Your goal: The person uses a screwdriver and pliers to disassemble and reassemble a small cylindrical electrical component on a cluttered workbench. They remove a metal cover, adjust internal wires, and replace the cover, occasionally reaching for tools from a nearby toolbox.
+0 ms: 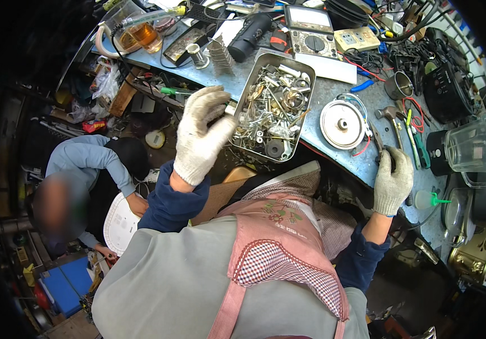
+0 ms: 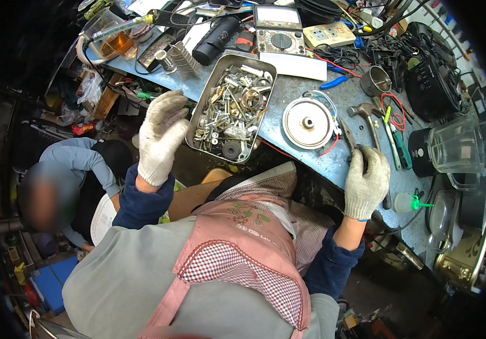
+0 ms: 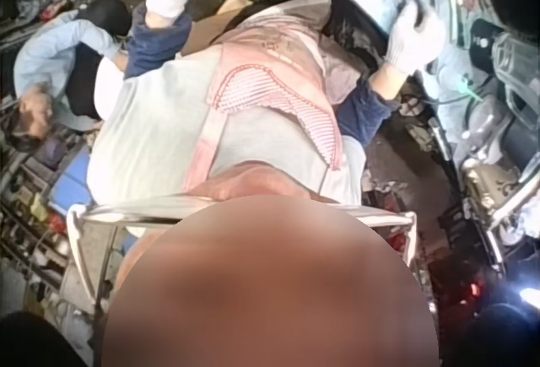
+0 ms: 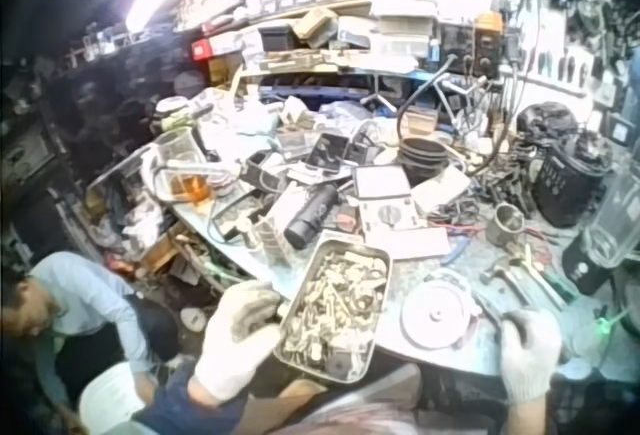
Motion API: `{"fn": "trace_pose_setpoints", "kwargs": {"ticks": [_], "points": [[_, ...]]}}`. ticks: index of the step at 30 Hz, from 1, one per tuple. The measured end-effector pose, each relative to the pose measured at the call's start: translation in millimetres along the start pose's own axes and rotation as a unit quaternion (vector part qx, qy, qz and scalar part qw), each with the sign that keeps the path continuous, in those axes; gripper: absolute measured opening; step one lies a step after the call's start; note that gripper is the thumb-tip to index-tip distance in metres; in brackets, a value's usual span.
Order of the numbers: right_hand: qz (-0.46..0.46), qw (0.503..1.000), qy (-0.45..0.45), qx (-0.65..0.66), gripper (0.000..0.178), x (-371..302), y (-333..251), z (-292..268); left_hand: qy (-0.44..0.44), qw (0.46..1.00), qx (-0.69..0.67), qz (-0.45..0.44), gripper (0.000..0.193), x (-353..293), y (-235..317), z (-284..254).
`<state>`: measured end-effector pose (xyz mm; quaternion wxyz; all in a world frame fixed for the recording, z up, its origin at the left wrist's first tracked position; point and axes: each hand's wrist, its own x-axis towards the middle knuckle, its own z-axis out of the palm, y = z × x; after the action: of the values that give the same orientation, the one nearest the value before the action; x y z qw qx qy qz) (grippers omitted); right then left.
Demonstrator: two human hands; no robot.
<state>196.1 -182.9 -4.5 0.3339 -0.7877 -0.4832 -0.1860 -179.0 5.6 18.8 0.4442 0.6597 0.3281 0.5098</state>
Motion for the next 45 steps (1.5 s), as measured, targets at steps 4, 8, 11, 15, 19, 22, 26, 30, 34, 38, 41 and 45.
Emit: {"fn": "trace_pose_setpoints", "kwargs": {"ticks": [4,8,11,15,19,22,26,30,34,38,41,45], "points": [[0.001,1.0,0.002,0.004,0.018,1,-2,0,-0.152,0.952,0.258,0.059,0.079,10,30,2],[0.01,1.0,0.001,0.01,0.019,-1,-1,0,-0.209,0.938,0.277,0.01,0.077,17,31,8],[0.009,1.0,0.001,0.005,0.019,-1,0,0,-0.199,0.942,0.269,0.025,0.075,24,19,11],[0.011,1.0,-0.001,0.004,0.019,-1,-1,-1,-0.169,0.933,0.285,0.138,0.056,36,9,12],[0.01,1.0,-0.004,0.018,0.019,-1,1,-1,-0.181,0.934,0.279,0.131,0.043,53,16,14],[0.005,1.0,0.001,0.015,0.019,0,0,-1,-0.189,0.946,0.263,0.019,0.039,63,21,18],[0.009,1.0,-0.002,0.023,0.018,0,-1,-1,-0.172,0.962,0.21,-0.033,0.04,70,21,23],[0.013,1.0,-0.008,0.011,0.018,1,-1,-2,-0.176,0.97,0.161,-0.05,0.034,67,19,20],[0.02,1.0,-0.007,0.013,0.018,1,-3,-1,-0.184,0.981,0.061,-0.011,0.027,58,0,2],[0.028,1.0,-0.01,0.007,0.019,-1,-1,-1,-0.176,0.982,0.065,-0.031,0.028,53,7,-8],[0.029,1.0,-0.011,0.0,0.019,0,-2,-2,-0.157,0.983,0.089,-0.015,0.028,48,10,-12],[0.024,1.0,-0.009,-0.001,0.019,-1,-1,-1,-0.157,0.977,0.142,0.031,0.03,48,10,-20]]}}
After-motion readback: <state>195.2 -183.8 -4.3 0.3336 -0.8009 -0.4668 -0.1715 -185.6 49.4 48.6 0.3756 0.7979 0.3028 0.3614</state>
